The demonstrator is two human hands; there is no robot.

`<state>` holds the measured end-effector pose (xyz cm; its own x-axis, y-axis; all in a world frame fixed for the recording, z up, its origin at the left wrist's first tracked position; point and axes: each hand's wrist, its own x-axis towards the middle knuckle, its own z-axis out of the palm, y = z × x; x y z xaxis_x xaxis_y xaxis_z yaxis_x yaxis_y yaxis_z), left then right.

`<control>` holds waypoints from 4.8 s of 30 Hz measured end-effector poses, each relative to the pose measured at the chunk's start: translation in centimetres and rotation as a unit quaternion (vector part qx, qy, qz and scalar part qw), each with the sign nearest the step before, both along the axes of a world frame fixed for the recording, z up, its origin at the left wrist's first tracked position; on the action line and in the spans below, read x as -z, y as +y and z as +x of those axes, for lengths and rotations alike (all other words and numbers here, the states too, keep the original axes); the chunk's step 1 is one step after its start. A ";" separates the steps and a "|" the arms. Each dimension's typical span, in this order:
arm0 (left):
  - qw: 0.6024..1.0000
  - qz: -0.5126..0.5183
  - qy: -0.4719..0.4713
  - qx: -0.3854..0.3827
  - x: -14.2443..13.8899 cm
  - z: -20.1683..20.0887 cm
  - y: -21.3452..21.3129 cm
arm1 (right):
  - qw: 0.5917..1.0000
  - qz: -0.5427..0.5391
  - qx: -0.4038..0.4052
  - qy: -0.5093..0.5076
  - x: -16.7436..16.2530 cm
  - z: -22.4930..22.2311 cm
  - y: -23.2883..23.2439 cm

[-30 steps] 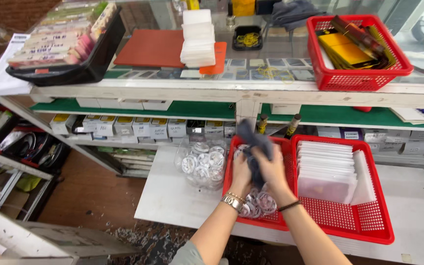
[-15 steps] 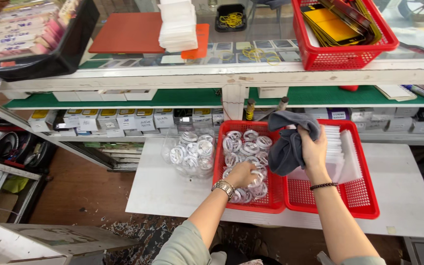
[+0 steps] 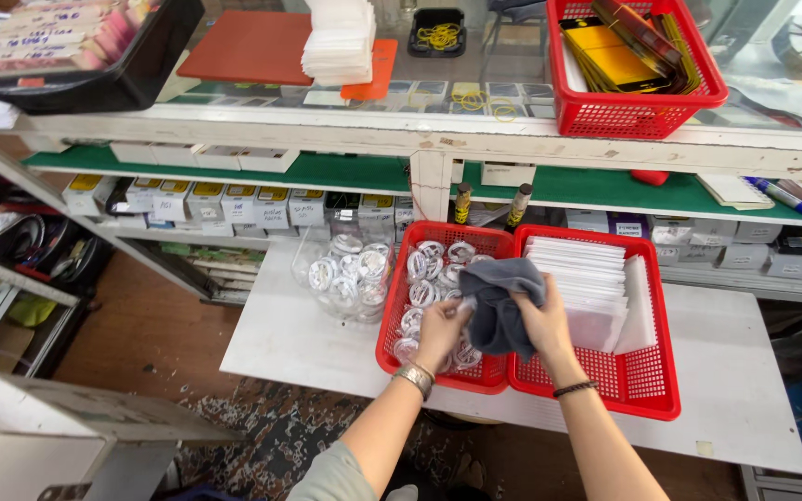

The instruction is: The person wipes small round clear plastic accessories one at a time with a gray cloth over a red basket, then coils red and blue cables by hand and places the coiled cables into a red basket, and finally wipes the glass display counter and shelf surface with the cloth.

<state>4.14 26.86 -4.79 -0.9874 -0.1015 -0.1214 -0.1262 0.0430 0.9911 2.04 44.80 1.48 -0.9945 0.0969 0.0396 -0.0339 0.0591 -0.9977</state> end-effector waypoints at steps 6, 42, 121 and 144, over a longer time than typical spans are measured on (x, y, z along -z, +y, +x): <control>0.955 0.286 -0.082 -0.019 -2.0 0.9 -1.1 | 0.985 0.159 0.016 0.057 0.5 -0.8 -4.3; 0.989 -0.009 0.004 -0.145 -5.7 2.8 -23.0 | 0.697 0.597 -0.375 0.126 -1.9 -9.2 -28.3; 0.777 -0.061 0.064 -0.623 -1.8 79.6 -53.8 | 0.500 0.276 -0.792 0.215 1.9 61.8 -73.2; 0.792 0.094 0.036 -0.602 -3.9 90.9 -55.6 | 0.479 0.243 -0.802 0.259 -6.4 66.9 -73.8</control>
<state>95.01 -28.73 -0.93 -0.1946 -0.9616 -0.1934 0.0926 -0.2143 0.9724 68.95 -28.99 7.88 0.3827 -0.9226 -0.0489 -0.6610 -0.2365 -0.7122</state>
